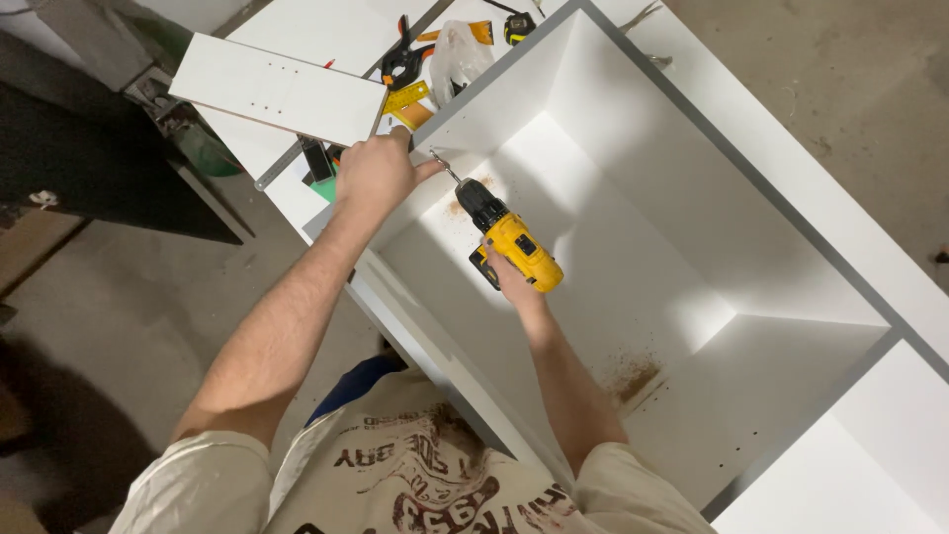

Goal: Drilling holes into a white wooden cabinet frame using a power drill

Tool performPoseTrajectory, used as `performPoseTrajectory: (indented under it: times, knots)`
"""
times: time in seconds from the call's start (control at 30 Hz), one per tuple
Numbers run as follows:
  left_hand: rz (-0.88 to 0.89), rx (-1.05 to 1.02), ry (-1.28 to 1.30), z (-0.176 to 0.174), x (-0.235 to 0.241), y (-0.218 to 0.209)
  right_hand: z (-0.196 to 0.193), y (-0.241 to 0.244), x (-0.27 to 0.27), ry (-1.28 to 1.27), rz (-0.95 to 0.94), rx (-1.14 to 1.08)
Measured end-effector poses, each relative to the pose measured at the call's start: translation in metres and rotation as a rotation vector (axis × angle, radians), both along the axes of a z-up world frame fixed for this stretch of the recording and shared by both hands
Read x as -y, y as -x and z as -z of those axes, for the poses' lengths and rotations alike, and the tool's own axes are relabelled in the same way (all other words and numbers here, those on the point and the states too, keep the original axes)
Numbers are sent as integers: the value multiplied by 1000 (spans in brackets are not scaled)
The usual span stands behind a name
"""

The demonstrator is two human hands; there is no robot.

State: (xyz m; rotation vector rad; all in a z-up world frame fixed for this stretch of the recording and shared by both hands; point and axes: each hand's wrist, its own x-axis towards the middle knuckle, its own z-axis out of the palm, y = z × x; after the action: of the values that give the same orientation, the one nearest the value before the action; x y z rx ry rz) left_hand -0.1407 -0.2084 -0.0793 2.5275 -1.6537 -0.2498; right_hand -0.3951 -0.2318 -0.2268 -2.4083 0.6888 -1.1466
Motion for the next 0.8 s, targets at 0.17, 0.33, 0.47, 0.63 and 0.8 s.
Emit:
performPoseTrajectory:
  times: [0.17, 0.33, 0.47, 0.63, 0.8]
  knots:
    - [14, 50, 4, 4, 0, -1, -19, -7, -6, -51, -65, 132]
    - [39, 65, 21, 6, 1, -1, 5, -18, -8, 15, 25, 76]
    - [43, 79, 51, 12, 2, -3, -15, -16, -6, 174, 67, -15]
    - [51, 77, 45, 14, 2, -4, 10, -20, -3, -178, -81, 331]
    - [51, 84, 37, 14, 2, -3, -8, -16, -4, -47, -19, 258]
